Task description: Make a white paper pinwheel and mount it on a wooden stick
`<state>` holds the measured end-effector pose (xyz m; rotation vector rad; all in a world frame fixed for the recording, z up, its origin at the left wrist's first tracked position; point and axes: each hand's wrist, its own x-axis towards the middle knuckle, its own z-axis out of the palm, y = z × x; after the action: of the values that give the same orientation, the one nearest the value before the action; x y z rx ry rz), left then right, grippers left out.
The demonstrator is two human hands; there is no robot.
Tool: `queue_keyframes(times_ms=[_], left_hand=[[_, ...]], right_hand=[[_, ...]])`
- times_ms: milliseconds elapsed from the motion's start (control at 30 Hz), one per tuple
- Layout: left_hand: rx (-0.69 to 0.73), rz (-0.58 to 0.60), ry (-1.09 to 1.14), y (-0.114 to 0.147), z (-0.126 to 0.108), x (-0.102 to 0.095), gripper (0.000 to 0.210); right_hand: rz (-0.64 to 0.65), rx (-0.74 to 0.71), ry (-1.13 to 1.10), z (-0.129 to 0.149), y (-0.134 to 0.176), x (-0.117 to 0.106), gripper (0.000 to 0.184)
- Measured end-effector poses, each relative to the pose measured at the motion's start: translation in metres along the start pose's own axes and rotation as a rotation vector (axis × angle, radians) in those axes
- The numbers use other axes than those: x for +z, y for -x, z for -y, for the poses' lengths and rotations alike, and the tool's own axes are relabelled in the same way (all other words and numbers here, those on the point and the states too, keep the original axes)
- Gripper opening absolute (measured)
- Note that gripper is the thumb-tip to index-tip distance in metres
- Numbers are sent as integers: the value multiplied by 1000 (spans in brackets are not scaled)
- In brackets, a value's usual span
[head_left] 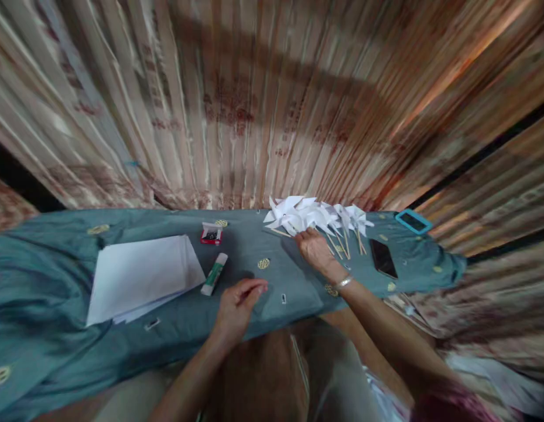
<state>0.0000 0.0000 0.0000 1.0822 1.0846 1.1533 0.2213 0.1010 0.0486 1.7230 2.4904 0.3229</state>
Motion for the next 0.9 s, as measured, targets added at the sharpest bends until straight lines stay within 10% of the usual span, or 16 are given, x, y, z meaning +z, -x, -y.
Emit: queue_keyframes(times_ms=[133,267,400,667,900], left_hand=[[17,-135,76,-5,-1,-8,29],[-9,-171,185,-5,-6,-15,33],[-78,-172,226,-4,-7,-19,32],[11,-137,41,-13,7,-21,33],[367,-393,-776,-6,-9,-113,29]], right_hand=[[-114,-9,-424,46,36,-2,25],[16,84,-1280,98,62,5,29],[69,124,-1671,132,69,11,34],[-59,258,-1575,121,57,41,32],[-153,342,-1125,94,33,57,31]])
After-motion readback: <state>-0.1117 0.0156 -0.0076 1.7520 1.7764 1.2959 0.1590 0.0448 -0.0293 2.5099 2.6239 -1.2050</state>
